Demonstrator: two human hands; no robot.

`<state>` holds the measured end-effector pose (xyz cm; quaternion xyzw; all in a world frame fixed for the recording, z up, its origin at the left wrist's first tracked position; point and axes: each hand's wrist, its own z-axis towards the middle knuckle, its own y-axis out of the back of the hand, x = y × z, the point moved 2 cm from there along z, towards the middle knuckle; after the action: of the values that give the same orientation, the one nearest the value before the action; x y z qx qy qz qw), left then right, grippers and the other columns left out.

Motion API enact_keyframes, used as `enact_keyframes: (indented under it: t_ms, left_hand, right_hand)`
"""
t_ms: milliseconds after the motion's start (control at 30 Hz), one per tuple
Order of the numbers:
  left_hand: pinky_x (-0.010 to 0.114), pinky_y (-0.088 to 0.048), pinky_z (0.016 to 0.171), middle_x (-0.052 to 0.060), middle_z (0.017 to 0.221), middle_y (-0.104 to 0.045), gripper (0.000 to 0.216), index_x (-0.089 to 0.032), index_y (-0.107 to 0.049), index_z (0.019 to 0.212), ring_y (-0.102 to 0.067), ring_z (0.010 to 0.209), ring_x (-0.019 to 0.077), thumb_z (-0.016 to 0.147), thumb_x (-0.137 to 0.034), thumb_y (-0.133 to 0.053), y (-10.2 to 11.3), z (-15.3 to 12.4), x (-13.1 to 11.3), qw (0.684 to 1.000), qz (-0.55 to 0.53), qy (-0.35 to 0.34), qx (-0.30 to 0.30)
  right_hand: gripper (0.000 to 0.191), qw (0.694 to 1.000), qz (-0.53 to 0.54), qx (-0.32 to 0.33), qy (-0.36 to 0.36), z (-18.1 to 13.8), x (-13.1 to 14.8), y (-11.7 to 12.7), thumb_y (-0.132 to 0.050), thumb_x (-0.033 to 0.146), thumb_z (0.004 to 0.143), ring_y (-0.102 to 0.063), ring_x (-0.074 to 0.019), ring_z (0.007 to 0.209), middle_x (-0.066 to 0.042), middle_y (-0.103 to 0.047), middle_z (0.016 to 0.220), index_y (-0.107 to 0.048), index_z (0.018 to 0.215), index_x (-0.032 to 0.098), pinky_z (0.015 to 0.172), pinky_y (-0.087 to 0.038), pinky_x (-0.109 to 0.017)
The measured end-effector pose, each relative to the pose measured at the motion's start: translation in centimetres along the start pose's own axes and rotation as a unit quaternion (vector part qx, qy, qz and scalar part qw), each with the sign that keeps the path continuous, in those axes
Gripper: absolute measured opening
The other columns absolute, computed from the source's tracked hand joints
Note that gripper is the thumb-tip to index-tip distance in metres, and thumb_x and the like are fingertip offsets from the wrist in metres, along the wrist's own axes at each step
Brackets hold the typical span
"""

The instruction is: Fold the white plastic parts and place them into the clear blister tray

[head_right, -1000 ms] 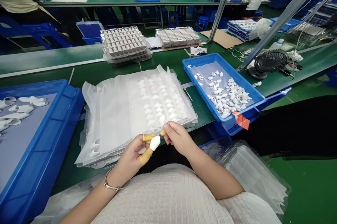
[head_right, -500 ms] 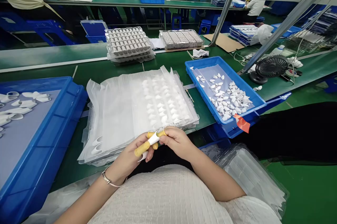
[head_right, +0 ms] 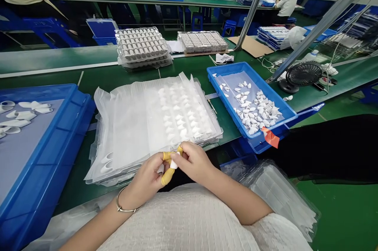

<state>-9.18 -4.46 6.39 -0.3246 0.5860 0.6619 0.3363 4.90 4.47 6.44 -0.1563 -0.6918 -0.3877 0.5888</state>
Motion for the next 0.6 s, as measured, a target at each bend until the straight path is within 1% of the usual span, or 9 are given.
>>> enact_keyframes:
  t_ms: [100,200,267,367,400,467,533,567,600]
  left_hand:
    - [0.027,-0.045,0.06,-0.001,0.07,-0.055,0.008,-0.018,-0.053,0.091,-0.052,0.063,0.0145,0.088,-0.023,-0.049,0.0,-0.2,-0.2,1.0,0.01,-0.011,0.007]
    - [0.027,-0.045,0.06,-0.001,0.071,-0.055,0.009,-0.017,-0.053,0.094,-0.052,0.063,0.0139,0.091,-0.023,-0.047,0.0,-0.3,-0.4,1.0,0.013,-0.01,0.021]
    - [0.027,-0.045,0.061,0.0,0.071,-0.054,0.008,-0.018,-0.053,0.093,-0.051,0.063,0.0143,0.091,-0.023,-0.047,0.0,-0.2,-0.5,0.999,0.034,-0.013,0.027]
    - [0.028,-0.042,0.059,-0.001,0.069,-0.053,0.005,-0.019,-0.049,0.083,-0.05,0.062,0.0152,0.088,-0.021,-0.047,-0.2,-0.1,-0.3,0.996,0.083,-0.017,0.027]
    - [0.028,-0.041,0.057,-0.001,0.068,-0.051,0.008,-0.02,-0.046,0.078,-0.049,0.061,0.0154,0.086,-0.02,-0.048,-0.3,-0.1,-0.2,0.995,0.099,-0.017,0.023]
    - [0.028,-0.038,0.055,-0.002,0.066,-0.048,0.016,-0.023,-0.039,0.072,-0.047,0.06,0.0155,0.083,-0.019,-0.05,-0.4,-0.1,-0.1,0.992,0.121,-0.012,0.007]
    - [0.028,-0.037,0.054,-0.002,0.066,-0.047,0.018,-0.023,-0.036,0.071,-0.047,0.059,0.0156,0.082,-0.019,-0.05,-0.5,-0.1,-0.1,0.992,0.123,-0.002,-0.009]
    - [0.028,-0.038,0.054,-0.002,0.066,-0.047,0.015,-0.023,-0.038,0.073,-0.048,0.06,0.0157,0.083,-0.02,-0.049,-0.5,-0.1,-0.2,0.993,0.113,0.002,-0.015]
    - [0.029,-0.04,0.056,-0.002,0.066,-0.048,0.011,-0.023,-0.041,0.075,-0.049,0.06,0.0158,0.084,-0.02,-0.048,-0.5,-0.1,-0.3,0.995,0.098,0.005,-0.019]
  right_hand:
    - [0.04,0.994,0.097,0.008,-0.04,0.3,-0.8,-0.2,-0.044,0.043,0.096,-0.034,-0.0107,0.055,0.005,-0.036,0.058,-0.037,0.065,0.02,0.053,-0.027,-0.026]
    - [0.039,0.976,0.2,0.01,-0.084,0.5,-1.7,0.0,-0.043,0.048,0.096,-0.033,-0.01,0.048,0.007,-0.036,0.051,-0.04,0.068,0.021,0.05,-0.026,-0.026]
    - [0.039,0.971,0.223,0.007,-0.085,0.4,-1.8,0.3,-0.044,0.05,0.095,-0.035,-0.0098,0.047,0.007,-0.038,0.05,-0.043,0.069,0.02,0.051,-0.028,-0.026]
    - [0.041,0.976,0.205,0.031,-0.072,-0.1,-1.1,0.7,-0.046,0.054,0.093,-0.038,-0.0098,0.051,0.005,-0.043,0.056,-0.044,0.07,0.02,0.053,-0.031,-0.025]
    - [0.04,0.979,0.186,0.041,-0.07,-0.3,-0.8,0.7,-0.049,0.054,0.091,-0.039,-0.0099,0.053,0.005,-0.044,0.058,-0.045,0.071,0.02,0.053,-0.031,-0.025]
    - [0.039,0.989,0.125,0.045,-0.072,-0.6,-0.4,0.6,-0.064,0.052,0.082,-0.038,-0.0097,0.056,0.005,-0.044,0.063,-0.044,0.073,0.02,0.052,-0.029,-0.024]
    - [0.042,0.994,0.06,0.03,-0.081,-0.8,-0.2,0.4,-0.076,0.048,0.072,-0.037,-0.0095,0.057,0.006,-0.043,0.065,-0.043,0.072,0.02,0.051,-0.028,-0.023]
    - [0.043,0.995,0.043,0.024,-0.084,-0.9,-0.3,0.3,-0.078,0.046,0.07,-0.038,-0.0094,0.057,0.006,-0.043,0.065,-0.043,0.072,0.02,0.05,-0.027,-0.023]
    - [0.042,0.995,0.044,0.023,-0.085,-0.8,-0.4,0.1,-0.076,0.046,0.072,-0.039,-0.0094,0.057,0.006,-0.044,0.065,-0.043,0.071,0.02,0.05,-0.028,-0.023]
